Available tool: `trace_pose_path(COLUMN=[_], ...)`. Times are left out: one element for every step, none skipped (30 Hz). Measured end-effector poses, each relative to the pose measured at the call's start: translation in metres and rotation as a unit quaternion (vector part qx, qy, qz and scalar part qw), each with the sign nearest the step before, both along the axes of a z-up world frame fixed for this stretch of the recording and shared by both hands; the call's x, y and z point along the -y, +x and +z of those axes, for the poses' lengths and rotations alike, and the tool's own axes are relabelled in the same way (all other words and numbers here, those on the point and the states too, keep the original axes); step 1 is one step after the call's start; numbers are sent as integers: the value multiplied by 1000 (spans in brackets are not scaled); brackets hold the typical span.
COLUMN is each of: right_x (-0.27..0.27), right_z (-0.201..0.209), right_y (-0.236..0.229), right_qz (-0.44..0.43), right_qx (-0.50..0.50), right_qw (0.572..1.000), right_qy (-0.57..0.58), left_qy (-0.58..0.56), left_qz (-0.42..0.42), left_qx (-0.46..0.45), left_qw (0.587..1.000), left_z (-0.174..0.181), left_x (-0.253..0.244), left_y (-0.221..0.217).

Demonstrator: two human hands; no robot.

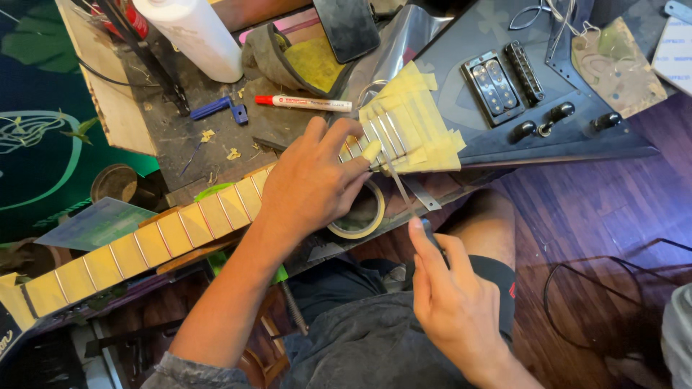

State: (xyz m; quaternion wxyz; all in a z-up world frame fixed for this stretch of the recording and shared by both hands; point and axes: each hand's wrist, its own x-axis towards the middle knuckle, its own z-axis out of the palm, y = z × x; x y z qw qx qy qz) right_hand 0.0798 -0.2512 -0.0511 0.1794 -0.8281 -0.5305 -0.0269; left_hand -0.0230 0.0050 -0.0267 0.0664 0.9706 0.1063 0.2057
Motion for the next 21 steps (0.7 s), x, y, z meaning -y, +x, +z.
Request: trace_pose_path(right_x=[-13,-24,-34,-50,-67,-84,-78,-74,-71,-53,-34,-17,-16,-15,-13,-30,-45,-64,-69,-73,-78], right_z=[2,5,8,10,11,13,17,20,23,20,15,11,10,9,8,12,16,20,22,25,27], right_y=[1,0,0,2,5,7,6,6,7,6,5,4,4,4,4,5,6,8,12,15,18], right_qz=[2,-2,-7,-9,-4,6,8,7,6,8,17,24,25,22,18,15,16,19,19,19,19], right_qx=[1,31,61,61,84,107,106,59,12,13,25,36,36,42,47,45,24,7,8,-61,-130], right_qw=[1000,999,996,996,995,994,994,996,996,996,997,997,997,998,998,998,998,997,998,997,991], right_qy=[2,-33,-69,-68,-53,-38,-37,-60,-83,-84,-73,-61,-61,-52,-44,-46,-60,-68,-65,-44,-23], left_qy=[2,1,0,1,-3,-6,-6,-3,-1,-2,-3,-4,-5,-6,-8,-10,-5,6,9,6,3], left_qz=[2,-3,-7,-10,-6,1,3,-2,-6,-4,-4,-5,-4,-5,-6,-10,-11,-9,-9,-3,3], left_qx=[1,3,5,5,7,9,8,4,1,1,1,0,0,0,1,-1,0,3,4,3,2], left_qw=[1000,1000,1000,1000,1000,1000,1000,1000,1000,1000,1000,1000,1000,1000,1000,1000,1000,1000,1000,1000,1000], left_z=[-1,-1,-2,-1,0,1,0,-1,-3,-3,-3,-3,-3,-2,-2,-2,-2,0,0,-1,-2], left_x=[-1,-1,0,0,0,0,1,0,-2,-2,-2,-2,-2,-2,0,-1,-1,-2,-3,-2,-1], left_y=[0,0,0,0,0,-2,-3,-3,-3,-3,-2,-1,0,0,1,0,-1,-2,-2,-2,-3])
